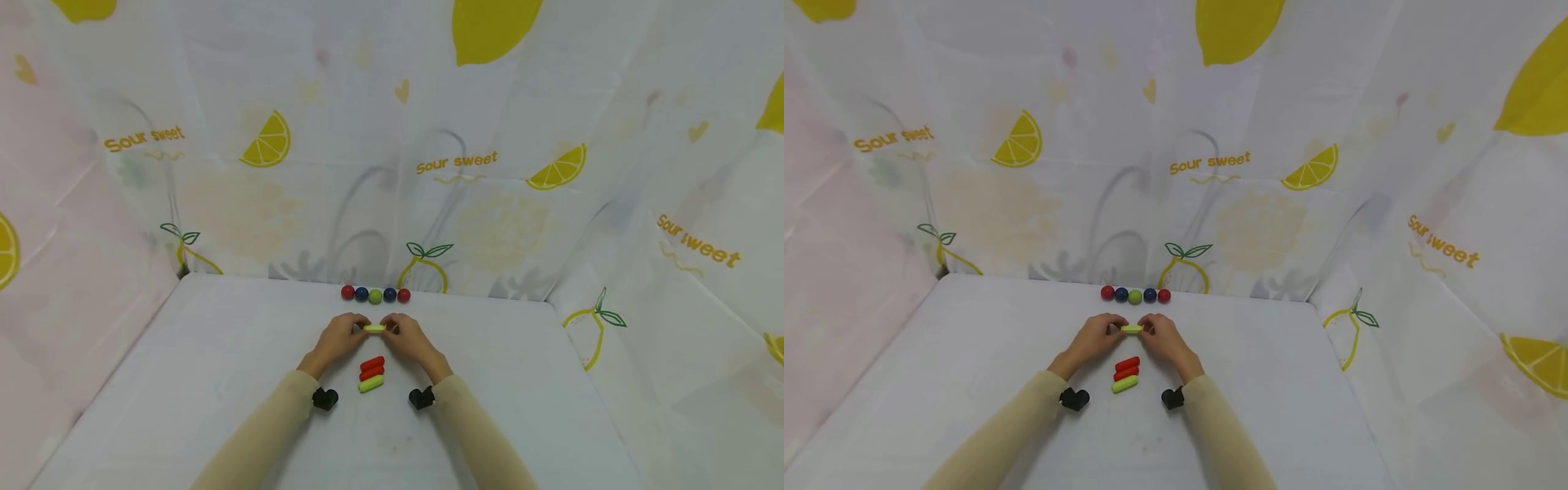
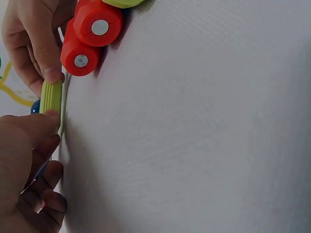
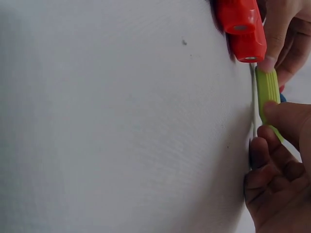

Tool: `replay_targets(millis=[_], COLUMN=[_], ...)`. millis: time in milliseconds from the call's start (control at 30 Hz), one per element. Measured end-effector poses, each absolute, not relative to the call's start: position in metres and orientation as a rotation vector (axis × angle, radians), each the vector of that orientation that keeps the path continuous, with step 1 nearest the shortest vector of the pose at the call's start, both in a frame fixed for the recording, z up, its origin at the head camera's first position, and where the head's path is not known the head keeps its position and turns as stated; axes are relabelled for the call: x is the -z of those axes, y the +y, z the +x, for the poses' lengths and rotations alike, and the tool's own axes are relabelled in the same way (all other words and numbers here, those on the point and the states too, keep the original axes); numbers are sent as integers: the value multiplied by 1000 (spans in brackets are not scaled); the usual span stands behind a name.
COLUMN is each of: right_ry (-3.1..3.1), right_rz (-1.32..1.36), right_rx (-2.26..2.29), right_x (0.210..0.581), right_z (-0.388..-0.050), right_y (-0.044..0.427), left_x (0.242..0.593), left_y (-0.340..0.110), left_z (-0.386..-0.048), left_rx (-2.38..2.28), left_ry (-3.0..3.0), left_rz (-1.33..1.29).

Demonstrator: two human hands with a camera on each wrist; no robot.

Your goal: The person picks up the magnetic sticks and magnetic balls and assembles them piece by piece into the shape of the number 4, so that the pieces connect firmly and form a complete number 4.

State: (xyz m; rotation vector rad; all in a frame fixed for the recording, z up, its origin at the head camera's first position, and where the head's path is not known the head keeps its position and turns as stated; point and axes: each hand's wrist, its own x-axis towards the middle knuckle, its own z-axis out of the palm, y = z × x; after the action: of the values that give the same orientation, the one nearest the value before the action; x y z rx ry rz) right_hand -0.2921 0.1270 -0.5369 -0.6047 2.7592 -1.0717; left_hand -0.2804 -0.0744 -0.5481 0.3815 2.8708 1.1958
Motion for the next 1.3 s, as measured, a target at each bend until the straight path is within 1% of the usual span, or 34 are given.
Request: replay_targets(millis=[400,733,933,1100,1300], right_ry=[2778,2706,2659,2681,2695], right_rz=[-594,-483,-487,-507,-526], right_rx=[1075,1209,1220,1195,1208], right_x=[544,543,543,543,546], right_z=[-297,-295,-296,-296,-296], right_y=[126,128,129,129,129], left_x=[546,547,550,551,543], left_y=[-72,-71,-73,-78,-87], left_z=[-278,-278,-277,-283,-295], left_rx=[-1159,-1143,-1155,-1149,-1202], left_ry=[2919,2909,2900,2881,2911], left_rz=[349,332,326,388,443])
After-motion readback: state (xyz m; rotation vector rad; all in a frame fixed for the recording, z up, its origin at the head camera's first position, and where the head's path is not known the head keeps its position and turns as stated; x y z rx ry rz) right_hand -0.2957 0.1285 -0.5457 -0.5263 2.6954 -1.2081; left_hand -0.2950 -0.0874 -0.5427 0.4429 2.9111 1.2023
